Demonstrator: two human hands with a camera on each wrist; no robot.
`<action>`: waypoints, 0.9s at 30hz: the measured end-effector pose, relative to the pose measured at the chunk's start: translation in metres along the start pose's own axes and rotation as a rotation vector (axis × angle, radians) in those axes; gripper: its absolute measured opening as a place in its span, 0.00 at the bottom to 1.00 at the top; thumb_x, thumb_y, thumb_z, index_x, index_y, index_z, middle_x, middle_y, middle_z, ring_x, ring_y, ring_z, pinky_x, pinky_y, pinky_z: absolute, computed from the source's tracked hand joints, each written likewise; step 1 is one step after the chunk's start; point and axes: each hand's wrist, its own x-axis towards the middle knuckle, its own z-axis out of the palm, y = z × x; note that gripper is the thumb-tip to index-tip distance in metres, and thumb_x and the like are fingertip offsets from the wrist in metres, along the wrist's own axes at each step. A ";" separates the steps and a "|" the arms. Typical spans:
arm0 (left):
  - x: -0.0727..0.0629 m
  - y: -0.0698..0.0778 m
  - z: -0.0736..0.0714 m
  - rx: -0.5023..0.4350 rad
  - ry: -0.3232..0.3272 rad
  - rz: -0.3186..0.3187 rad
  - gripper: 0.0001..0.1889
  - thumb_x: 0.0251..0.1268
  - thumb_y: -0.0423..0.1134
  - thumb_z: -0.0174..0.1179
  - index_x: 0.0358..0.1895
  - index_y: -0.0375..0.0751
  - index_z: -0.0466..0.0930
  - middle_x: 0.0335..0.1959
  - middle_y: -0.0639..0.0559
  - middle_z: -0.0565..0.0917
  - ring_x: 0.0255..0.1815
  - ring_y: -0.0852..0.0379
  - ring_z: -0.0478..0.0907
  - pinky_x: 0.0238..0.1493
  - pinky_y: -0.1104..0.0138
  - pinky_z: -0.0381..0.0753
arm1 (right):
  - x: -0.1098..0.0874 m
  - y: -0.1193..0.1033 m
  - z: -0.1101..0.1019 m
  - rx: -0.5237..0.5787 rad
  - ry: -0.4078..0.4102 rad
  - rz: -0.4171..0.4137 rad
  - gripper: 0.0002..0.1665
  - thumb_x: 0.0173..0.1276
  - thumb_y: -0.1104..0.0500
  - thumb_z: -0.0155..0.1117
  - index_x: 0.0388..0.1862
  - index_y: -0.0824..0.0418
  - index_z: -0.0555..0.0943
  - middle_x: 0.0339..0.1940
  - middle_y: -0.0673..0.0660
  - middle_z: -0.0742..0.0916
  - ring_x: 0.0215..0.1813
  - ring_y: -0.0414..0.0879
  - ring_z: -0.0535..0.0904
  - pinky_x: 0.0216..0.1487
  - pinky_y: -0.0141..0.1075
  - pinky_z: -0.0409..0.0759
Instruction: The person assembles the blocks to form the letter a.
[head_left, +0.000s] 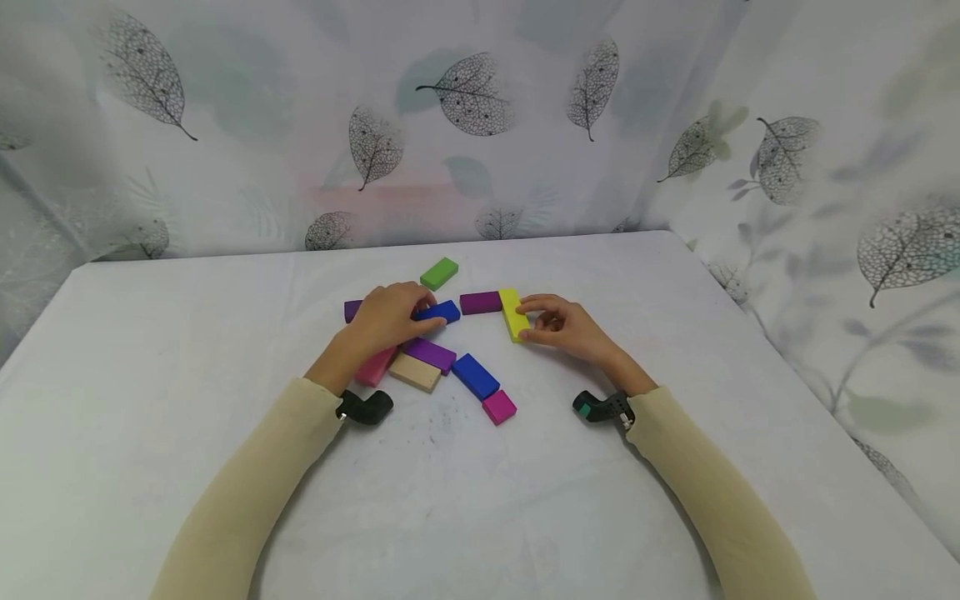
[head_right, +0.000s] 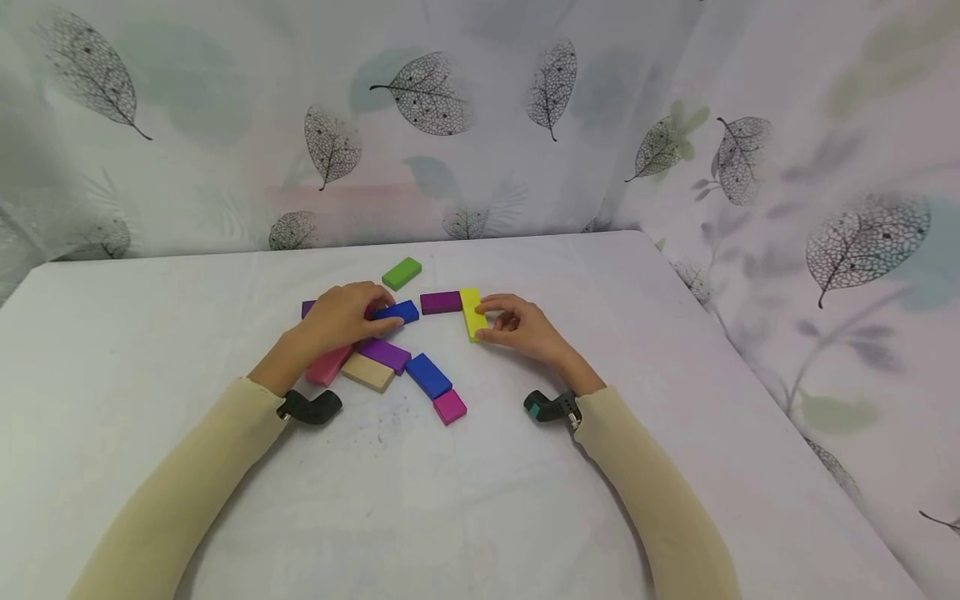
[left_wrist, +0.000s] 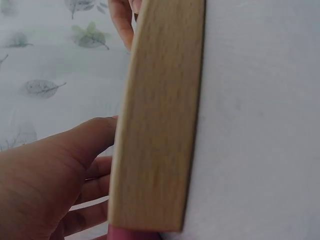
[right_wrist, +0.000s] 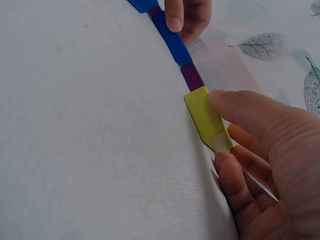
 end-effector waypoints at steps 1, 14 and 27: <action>0.000 0.000 0.000 0.001 0.002 -0.002 0.24 0.65 0.54 0.62 0.54 0.39 0.80 0.45 0.46 0.84 0.49 0.49 0.79 0.57 0.51 0.73 | 0.000 0.000 0.000 0.004 0.000 -0.002 0.25 0.62 0.63 0.71 0.58 0.67 0.79 0.66 0.62 0.76 0.40 0.50 0.74 0.39 0.26 0.72; 0.003 0.001 0.001 0.018 0.030 -0.012 0.23 0.65 0.54 0.62 0.54 0.39 0.80 0.46 0.45 0.83 0.50 0.48 0.79 0.56 0.51 0.73 | -0.001 -0.003 0.001 -0.010 -0.001 -0.003 0.24 0.63 0.65 0.70 0.58 0.68 0.78 0.66 0.63 0.75 0.40 0.49 0.74 0.38 0.25 0.71; 0.007 0.002 0.004 0.032 0.045 -0.026 0.24 0.66 0.54 0.61 0.55 0.38 0.79 0.49 0.43 0.83 0.51 0.47 0.79 0.55 0.51 0.75 | -0.012 -0.042 -0.002 -0.023 -0.010 0.013 0.23 0.63 0.69 0.67 0.57 0.75 0.76 0.66 0.69 0.74 0.40 0.51 0.74 0.39 0.26 0.72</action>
